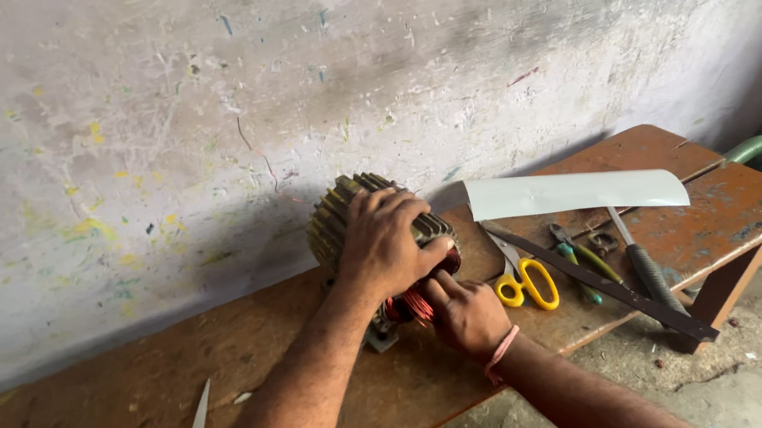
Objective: The person works on the internal copper wiring of an electric motor stator using a small tool to adjust the coils, and later cuts a piece of white plastic sheeting with scissors.
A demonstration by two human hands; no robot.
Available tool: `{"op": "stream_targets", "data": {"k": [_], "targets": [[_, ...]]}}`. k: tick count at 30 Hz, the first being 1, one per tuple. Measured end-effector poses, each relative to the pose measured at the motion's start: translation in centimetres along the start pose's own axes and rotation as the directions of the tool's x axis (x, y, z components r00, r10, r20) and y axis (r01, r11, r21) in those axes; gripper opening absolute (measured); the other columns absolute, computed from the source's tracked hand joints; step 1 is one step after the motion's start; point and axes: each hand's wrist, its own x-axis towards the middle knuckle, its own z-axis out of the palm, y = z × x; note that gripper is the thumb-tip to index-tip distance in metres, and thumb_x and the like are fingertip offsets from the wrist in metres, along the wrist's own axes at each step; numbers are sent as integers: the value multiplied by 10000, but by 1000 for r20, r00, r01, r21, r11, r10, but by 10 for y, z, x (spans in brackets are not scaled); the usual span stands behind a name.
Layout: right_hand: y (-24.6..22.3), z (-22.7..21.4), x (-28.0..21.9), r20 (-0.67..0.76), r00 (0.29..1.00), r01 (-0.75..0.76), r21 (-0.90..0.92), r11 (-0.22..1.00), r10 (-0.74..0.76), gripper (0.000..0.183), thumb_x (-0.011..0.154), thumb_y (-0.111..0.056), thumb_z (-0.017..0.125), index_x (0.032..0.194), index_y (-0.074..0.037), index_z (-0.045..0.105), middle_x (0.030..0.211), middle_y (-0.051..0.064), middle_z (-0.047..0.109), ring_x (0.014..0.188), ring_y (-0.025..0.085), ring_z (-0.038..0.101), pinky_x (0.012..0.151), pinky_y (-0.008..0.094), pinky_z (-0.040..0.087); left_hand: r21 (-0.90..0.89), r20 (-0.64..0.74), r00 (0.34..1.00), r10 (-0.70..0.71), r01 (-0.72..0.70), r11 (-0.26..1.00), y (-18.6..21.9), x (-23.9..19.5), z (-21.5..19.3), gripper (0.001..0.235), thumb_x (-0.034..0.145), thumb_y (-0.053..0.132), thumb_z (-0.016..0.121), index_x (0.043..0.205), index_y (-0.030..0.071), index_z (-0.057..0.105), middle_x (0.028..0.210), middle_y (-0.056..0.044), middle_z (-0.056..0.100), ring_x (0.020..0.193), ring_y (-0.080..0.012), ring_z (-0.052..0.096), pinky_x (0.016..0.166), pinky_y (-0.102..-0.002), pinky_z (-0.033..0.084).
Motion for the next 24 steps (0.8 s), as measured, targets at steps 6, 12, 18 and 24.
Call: {"op": "stream_targets", "data": {"k": [6,12,18,24], "targets": [[15,-9,-3,-11,971,240,-36,970,-241,351,865,-122,622,1207,-46,599,1175,170,661,932,346,689,764,448,576,13,-13,1000,-17,17,1000,0,-3,-2,626,803,527,762,1245,91,680,1343,-116,649,1341,-335,485,1205,-551,205],[31,-20,-1,263,920,346,-189,919,-292,203,937,-175,600,1096,-49,605,1086,119,653,1007,297,673,856,434,575,17,-15,1000,-23,23,1000,-2,-7,0,594,811,523,759,1217,95,693,1320,-106,664,1346,-325,492,1211,-533,222],[7,-33,1,-141,873,418,-275,866,-466,257,777,-110,579,1023,-43,611,1136,150,670,944,304,699,762,403,604,19,-25,1000,-16,16,1000,-1,-8,1,569,807,501,761,1204,97,700,1306,-110,669,1325,-310,509,1210,-533,224],[32,-30,21,217,798,587,-63,807,-563,215,995,-110,585,1109,72,602,1047,193,683,670,208,683,487,348,565,25,13,999,-47,46,999,2,-5,-5,561,810,507,762,1198,107,699,1298,-98,671,1330,-308,501,1213,-527,221]]}}
